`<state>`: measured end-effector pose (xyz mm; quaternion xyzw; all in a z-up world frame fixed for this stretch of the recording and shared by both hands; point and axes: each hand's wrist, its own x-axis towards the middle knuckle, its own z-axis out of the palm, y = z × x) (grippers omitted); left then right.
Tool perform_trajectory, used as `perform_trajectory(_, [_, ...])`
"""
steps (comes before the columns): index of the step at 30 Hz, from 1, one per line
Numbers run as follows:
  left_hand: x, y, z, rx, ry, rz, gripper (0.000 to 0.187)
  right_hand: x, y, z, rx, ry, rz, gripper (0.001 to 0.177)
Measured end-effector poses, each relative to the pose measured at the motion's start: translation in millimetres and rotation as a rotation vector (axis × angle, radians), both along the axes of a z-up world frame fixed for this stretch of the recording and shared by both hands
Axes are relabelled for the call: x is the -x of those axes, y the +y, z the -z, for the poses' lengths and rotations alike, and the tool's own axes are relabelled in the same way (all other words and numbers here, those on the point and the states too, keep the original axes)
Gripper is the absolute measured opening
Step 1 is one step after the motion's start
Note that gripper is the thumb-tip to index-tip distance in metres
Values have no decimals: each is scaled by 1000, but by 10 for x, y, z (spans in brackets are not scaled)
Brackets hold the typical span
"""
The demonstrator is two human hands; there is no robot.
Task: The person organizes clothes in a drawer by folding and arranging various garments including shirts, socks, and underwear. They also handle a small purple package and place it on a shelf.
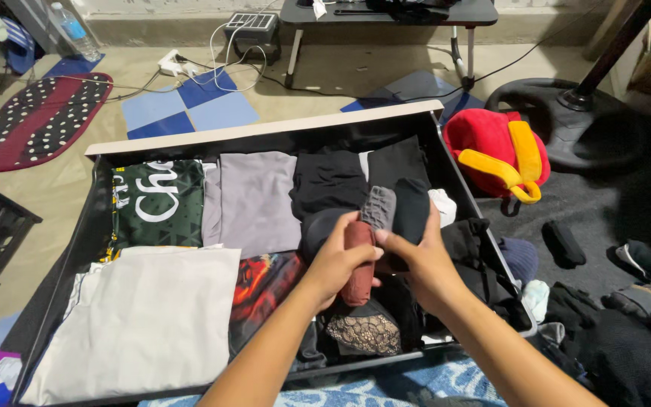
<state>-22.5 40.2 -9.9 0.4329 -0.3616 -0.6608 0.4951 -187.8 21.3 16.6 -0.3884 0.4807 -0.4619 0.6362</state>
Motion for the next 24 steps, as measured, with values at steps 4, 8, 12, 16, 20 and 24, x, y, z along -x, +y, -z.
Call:
perform_trajectory(4, [-127,-439,111,86,-344,124,61,86,-494,82,284,171,68,101])
perform_trajectory(8, [-142,-1317,202,151,-482,-280,67,96,-1379,149,423,211,103,101])
perform_trajectory(12, [-60,-2084,405,102,-813,-369,82,95,-2016,509,565,382,74,99])
perform_trajectory(16, [49,-2102,801,458,-1343,-433,89,264,-2164,807,865,1170,119,80])
perform_trajectory(20, [56,-2067,991,648,-1412,-52,80,263,-2277,1018,924,1512,-82,73])
perform_trajectory(24, [57,-2250,1116,732,-1444,59,85,350,-2323,1062,961,1347,-186,64])
